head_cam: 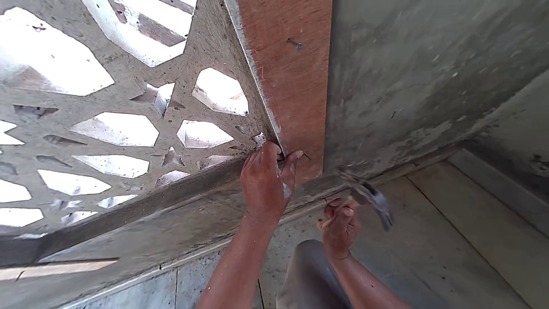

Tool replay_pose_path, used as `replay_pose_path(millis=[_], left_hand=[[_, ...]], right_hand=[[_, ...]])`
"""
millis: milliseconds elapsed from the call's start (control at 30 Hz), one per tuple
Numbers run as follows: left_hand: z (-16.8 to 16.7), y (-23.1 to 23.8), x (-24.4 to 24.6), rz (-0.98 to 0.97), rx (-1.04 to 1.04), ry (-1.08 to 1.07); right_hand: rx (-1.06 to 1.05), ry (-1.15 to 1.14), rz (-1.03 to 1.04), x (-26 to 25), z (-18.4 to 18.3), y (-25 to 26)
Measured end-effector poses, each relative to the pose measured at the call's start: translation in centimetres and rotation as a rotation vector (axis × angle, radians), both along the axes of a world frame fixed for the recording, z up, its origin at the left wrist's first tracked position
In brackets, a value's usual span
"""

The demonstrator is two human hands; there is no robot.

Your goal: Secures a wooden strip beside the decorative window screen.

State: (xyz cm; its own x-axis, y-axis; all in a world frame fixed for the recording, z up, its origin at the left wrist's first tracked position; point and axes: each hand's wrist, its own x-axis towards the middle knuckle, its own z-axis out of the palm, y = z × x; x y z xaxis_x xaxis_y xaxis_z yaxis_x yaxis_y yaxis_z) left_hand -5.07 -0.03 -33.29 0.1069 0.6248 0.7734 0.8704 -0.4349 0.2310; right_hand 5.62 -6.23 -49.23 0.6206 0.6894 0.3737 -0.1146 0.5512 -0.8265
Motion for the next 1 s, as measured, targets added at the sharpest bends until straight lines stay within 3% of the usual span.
replay_pose_path(millis=[100, 200, 267, 400, 567, 767, 900, 1000], left_hand=[[-1.3, -0.2, 0.5, 0.027, 0.059, -0.072], [-3.1, -0.3, 1.5, 0.082, 0.146, -0.173], [-4.1, -0.3, 2.1, 0.098, 0.177, -0.238], [-5.0, -0.2, 2.8, 0.083, 0.217, -0.334], [-5.0, -0.3, 3.0, 0.081, 0.197, -0.355], [-5.3, -0.4, 3.1, 0.141, 0.182, -0.271], [-5.4, -1.4, 2.6, 0.187, 0.112, -0.075], [-3.3, -3.1, 2.1, 0.153, -0.128, 0.011]], right_hand=[[-0.073, 0.088, -0.158, 1.5, -3.4, 0.8], [-0.53, -0.036, -0.291, 3.4, -8.4, 0.7], [-0.905, -0.18, -0.213, 4.6, -11.0, -0.6], [-1.285, -0.222, 0.019, 6.1, -16.8, -3.7], [-1.538, -0.32, 0.099, 7.4, -20.3, -6.3], [-1.611, -0.376, 0.178, 8.3, -22.8, -7.1], [-1.717, -0.497, 0.206, 9.2, -21.6, -6.3], [-1.609, -0.517, 0.314, 11.4, -10.2, -6.0]])
